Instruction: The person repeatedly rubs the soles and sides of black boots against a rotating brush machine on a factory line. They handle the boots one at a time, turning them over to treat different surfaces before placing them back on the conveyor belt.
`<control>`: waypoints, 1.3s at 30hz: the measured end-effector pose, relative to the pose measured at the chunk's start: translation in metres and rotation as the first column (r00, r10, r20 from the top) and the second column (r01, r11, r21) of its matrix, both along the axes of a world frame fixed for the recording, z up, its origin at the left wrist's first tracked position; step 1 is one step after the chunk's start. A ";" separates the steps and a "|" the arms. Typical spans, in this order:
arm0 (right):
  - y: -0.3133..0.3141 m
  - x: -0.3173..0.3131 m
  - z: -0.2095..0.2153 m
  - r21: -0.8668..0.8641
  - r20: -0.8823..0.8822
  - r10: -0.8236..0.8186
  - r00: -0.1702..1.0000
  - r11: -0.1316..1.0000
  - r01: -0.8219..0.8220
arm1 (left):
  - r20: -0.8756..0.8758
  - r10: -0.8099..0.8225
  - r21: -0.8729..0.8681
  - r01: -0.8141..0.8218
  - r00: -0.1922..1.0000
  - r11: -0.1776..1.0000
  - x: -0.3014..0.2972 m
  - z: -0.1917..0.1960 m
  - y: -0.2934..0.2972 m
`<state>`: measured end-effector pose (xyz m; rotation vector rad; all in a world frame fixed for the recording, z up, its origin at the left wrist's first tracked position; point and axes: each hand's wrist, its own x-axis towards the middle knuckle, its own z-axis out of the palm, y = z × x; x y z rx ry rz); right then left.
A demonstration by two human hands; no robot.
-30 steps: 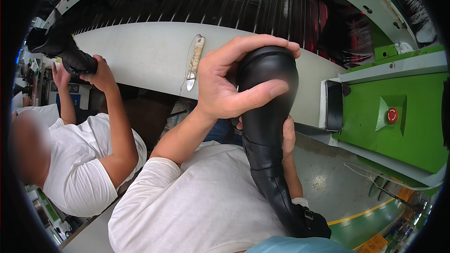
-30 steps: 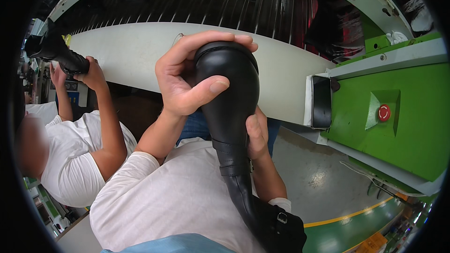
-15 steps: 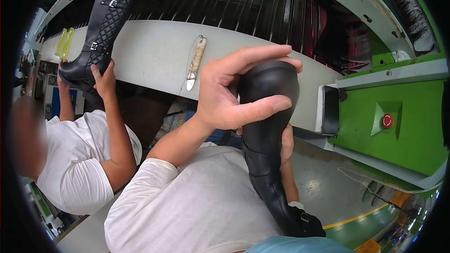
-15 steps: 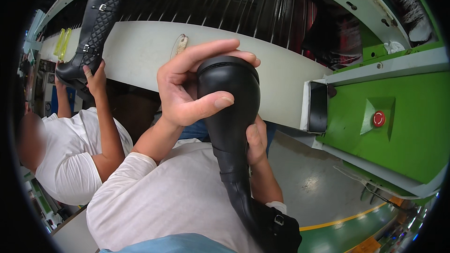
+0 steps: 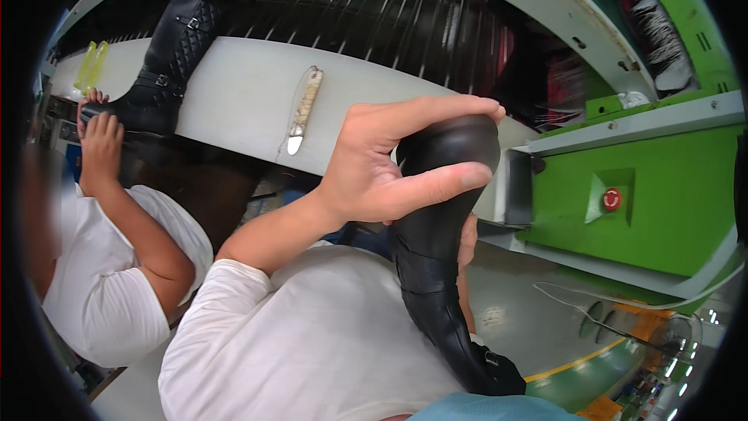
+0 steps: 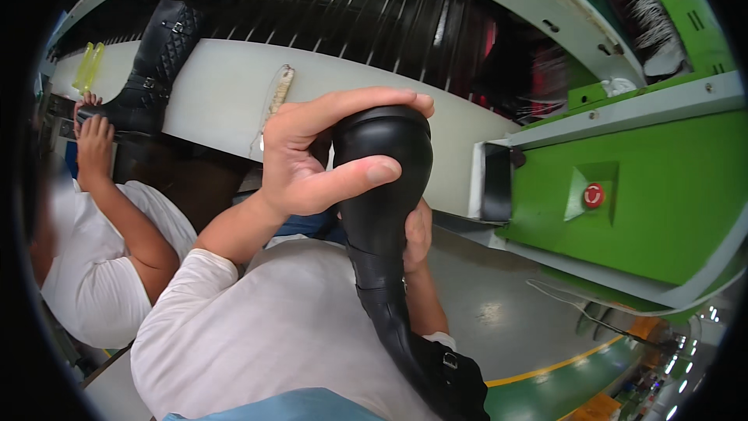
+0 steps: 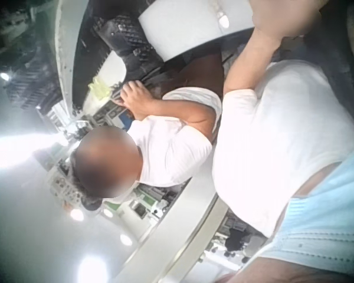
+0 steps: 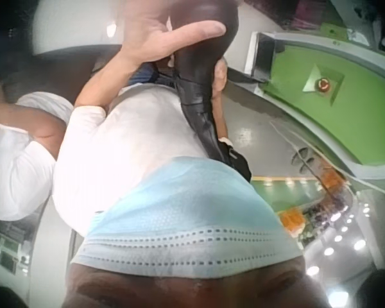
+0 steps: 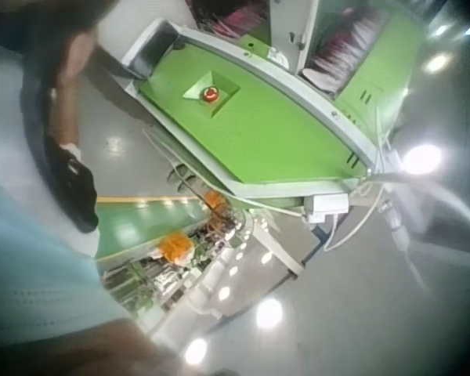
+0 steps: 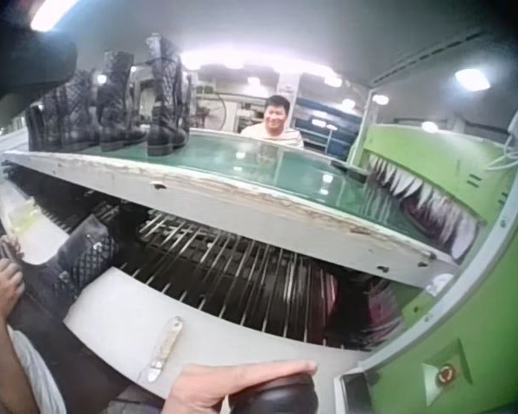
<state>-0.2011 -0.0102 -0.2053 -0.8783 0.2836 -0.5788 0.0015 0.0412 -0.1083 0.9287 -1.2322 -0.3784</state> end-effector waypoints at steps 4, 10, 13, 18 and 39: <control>-0.011 -0.012 -0.022 0.076 0.137 0.032 0.990 0.996 -0.043 | -0.060 -0.077 0.038 0.079 0.995 0.996 -0.004 0.003 0.003; -0.022 -0.025 0.035 0.382 -0.018 -0.028 0.999 0.924 0.033 | -0.091 -0.216 0.075 0.223 0.972 0.972 0.002 -0.011 0.002; -0.020 -0.021 0.046 0.356 -0.223 -0.069 0.972 0.923 0.147 | -0.066 -0.234 0.052 0.238 0.970 0.970 0.000 -0.008 0.000; -0.012 -0.034 0.044 0.236 -0.196 -0.097 0.976 0.961 0.143 | -0.085 -0.274 0.068 0.280 0.958 0.958 0.002 -0.003 0.000; 0.014 -0.029 0.065 -0.034 -0.511 -0.286 0.811 0.949 0.313 | 0.391 0.059 -0.017 -0.057 0.919 0.998 -0.019 0.019 0.035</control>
